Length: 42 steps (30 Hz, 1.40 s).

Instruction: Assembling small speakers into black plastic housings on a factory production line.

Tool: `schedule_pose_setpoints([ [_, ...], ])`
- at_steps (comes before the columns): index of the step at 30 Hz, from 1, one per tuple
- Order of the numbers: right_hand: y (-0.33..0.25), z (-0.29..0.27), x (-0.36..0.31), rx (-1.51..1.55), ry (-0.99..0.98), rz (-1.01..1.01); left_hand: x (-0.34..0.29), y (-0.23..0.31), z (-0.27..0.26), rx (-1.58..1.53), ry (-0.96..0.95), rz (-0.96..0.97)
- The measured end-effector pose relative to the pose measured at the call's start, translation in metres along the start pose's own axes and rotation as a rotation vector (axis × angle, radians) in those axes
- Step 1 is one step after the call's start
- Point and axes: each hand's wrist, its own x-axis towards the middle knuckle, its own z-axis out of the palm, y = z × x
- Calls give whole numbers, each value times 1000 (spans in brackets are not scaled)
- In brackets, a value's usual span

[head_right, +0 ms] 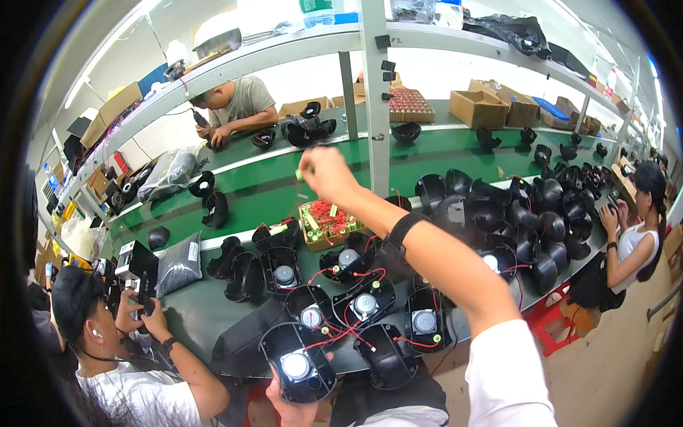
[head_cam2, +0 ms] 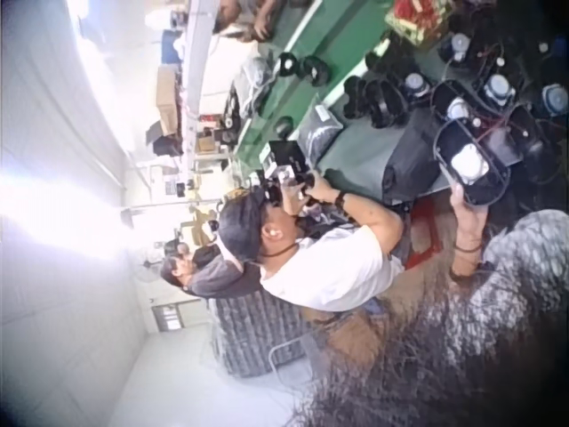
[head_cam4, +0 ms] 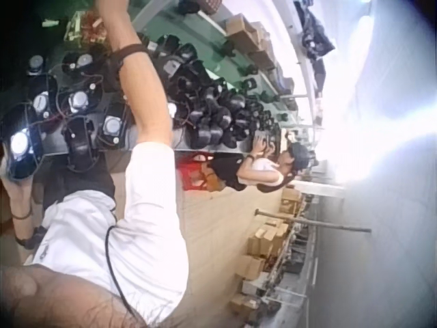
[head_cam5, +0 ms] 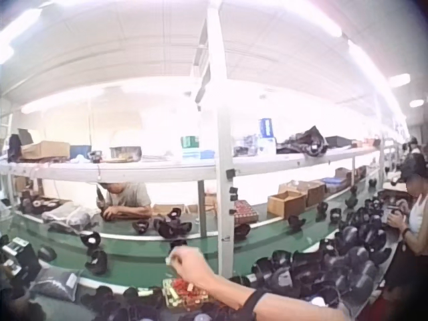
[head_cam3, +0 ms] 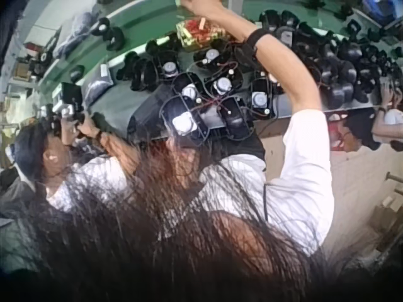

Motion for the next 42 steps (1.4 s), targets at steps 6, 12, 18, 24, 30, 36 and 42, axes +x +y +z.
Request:
schedule_pose_setpoints([
  [6, -3, -8, 11, 45, -206, 134, 0, 2, 4, 31, 22, 37],
  [12, -22, -3, 2, 242, -190, 53, 9, 0, 4, 42, -2, 20],
  [18, -16, -5, -3, 346, -230, 347, 6, -2, 5, 41, 41, -6],
  [24, -93, -43, -43, 973, -358, 433, 0, 7, 4, 53, 53, -6],
  [30, -151, -81, -95, 1004, -512, 426, 10, 14, 18, 81, 7, 11],
  [36, -186, -113, -158, 627, -426, 308, 13, 13, 25, 91, 41, -65],
  [42, -190, -115, -215, 461, -314, 141, 13, -2, 23, 157, -13, -49],
])
